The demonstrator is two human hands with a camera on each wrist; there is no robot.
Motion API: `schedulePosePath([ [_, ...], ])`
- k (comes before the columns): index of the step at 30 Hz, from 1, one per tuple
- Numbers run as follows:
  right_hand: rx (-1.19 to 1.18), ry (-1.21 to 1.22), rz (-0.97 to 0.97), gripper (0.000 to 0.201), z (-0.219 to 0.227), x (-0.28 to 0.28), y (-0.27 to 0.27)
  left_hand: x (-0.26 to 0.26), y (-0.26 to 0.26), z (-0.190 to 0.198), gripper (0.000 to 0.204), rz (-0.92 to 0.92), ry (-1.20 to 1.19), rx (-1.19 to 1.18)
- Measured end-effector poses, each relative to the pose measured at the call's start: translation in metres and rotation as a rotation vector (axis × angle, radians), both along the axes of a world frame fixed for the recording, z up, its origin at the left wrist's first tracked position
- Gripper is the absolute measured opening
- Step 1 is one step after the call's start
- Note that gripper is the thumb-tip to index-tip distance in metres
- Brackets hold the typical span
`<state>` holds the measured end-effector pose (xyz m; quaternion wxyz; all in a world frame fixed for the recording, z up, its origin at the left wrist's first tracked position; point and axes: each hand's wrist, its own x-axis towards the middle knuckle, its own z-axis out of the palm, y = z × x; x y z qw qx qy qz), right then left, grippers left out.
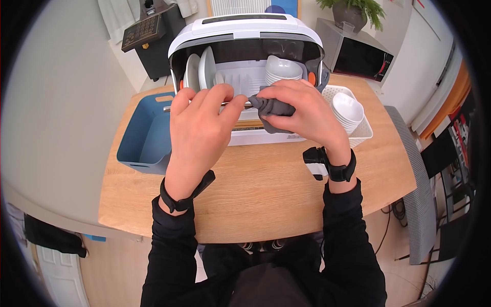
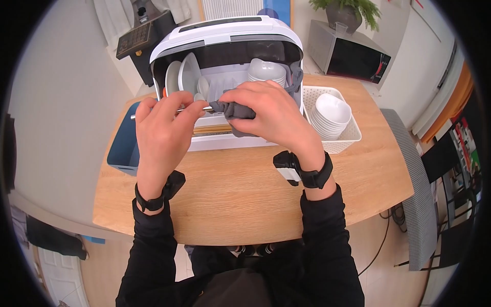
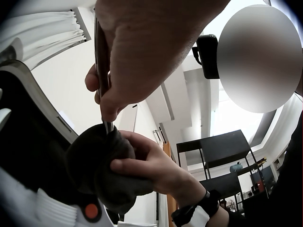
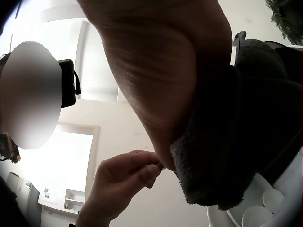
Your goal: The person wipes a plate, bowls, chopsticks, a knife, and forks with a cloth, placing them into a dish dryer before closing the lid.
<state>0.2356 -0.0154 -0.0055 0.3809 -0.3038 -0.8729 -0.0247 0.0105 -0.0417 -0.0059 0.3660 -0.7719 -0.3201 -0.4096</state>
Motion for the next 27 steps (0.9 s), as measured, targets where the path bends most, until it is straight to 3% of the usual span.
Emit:
schedulePosePath([
  [9,-0.014,0.088,-0.085,0.030,-0.004,0.000,0.005,-0.018,-0.001,0.011,0.016,-0.034,-0.051,-0.131],
  [21,0.042,0.342,-0.253,0.033,0.006,0.046,0.018,-0.059,-0.011,0.028,0.009,0.113,-0.214,-0.164],
  [25,0.126,0.493,-0.219,0.039,0.018,0.032,0.003,-0.054,-0.010,0.026,0.012,0.154,-0.149,-0.160],
  [27,0.093,0.509,-0.070,0.040,0.019,0.018,-0.002,-0.044,-0.008,0.022,0.014,0.171,-0.081,-0.158],
])
